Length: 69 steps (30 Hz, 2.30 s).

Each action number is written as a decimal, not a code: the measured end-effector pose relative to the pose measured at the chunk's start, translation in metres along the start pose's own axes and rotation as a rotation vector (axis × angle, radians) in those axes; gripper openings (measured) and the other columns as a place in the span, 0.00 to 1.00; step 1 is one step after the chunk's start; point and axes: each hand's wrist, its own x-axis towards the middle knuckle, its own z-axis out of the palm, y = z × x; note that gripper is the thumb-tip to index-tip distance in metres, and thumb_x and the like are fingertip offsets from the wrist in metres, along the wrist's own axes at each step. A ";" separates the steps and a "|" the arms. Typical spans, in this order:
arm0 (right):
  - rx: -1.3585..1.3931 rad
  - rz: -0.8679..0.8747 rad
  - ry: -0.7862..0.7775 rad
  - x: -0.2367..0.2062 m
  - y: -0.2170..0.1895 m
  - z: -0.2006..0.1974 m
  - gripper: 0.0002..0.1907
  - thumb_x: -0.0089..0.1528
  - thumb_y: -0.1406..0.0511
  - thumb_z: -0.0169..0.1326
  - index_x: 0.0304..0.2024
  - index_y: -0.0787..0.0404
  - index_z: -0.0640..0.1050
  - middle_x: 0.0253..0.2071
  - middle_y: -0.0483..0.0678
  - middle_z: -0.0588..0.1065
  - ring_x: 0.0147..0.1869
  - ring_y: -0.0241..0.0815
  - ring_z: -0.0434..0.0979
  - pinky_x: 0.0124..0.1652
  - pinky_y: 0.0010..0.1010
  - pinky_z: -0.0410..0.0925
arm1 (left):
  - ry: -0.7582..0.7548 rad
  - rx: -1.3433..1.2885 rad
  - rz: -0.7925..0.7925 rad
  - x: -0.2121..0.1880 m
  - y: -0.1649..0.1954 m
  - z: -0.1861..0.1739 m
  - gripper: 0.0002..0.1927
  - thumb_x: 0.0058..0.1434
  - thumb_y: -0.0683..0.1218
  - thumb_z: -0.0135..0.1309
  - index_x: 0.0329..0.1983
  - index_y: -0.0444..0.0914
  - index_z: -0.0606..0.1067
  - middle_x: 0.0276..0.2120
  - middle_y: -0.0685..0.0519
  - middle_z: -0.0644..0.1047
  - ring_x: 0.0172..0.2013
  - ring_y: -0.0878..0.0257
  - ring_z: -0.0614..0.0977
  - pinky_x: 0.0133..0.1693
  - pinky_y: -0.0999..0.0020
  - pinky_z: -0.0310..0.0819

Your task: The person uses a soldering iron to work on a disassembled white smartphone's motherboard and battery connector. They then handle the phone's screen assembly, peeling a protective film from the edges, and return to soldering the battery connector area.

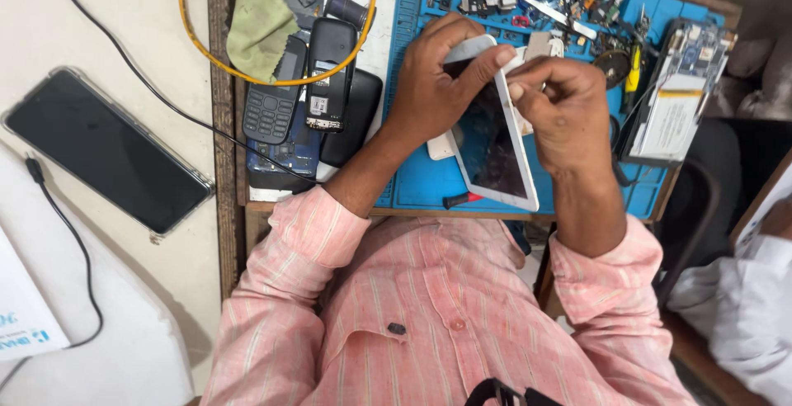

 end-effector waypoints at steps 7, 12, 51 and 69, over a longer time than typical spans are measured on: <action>-0.086 -0.051 0.043 0.002 -0.031 0.024 0.02 0.64 0.77 0.59 0.37 0.68 0.81 0.34 0.46 0.79 0.33 0.28 0.73 0.33 0.19 0.65 | 0.010 -0.047 -0.054 0.006 0.009 0.002 0.21 0.67 0.59 0.60 0.36 0.36 0.78 0.32 0.54 0.75 0.33 0.65 0.77 0.37 0.69 0.70; -0.053 -0.116 0.011 -0.002 -0.064 0.048 0.01 0.64 0.76 0.59 0.38 0.68 0.81 0.35 0.45 0.79 0.36 0.28 0.75 0.38 0.19 0.69 | 0.028 -0.043 -0.032 0.013 0.028 0.000 0.23 0.67 0.61 0.58 0.34 0.37 0.80 0.29 0.55 0.73 0.31 0.65 0.74 0.34 0.69 0.68; 0.030 -0.106 -0.196 0.010 0.014 0.000 0.02 0.57 0.73 0.61 0.33 0.66 0.82 0.34 0.45 0.79 0.39 0.32 0.79 0.41 0.24 0.72 | -0.022 -0.171 -0.118 -0.022 -0.021 -0.004 0.19 0.72 0.54 0.56 0.38 0.33 0.72 0.43 0.49 0.74 0.52 0.58 0.75 0.61 0.61 0.67; 0.092 -0.085 -0.150 0.041 0.019 0.012 0.02 0.59 0.72 0.63 0.31 0.67 0.83 0.28 0.42 0.78 0.31 0.27 0.73 0.31 0.21 0.68 | 0.044 -0.229 -0.165 0.010 0.012 0.007 0.17 0.71 0.55 0.54 0.37 0.35 0.75 0.35 0.57 0.75 0.38 0.70 0.72 0.42 0.74 0.67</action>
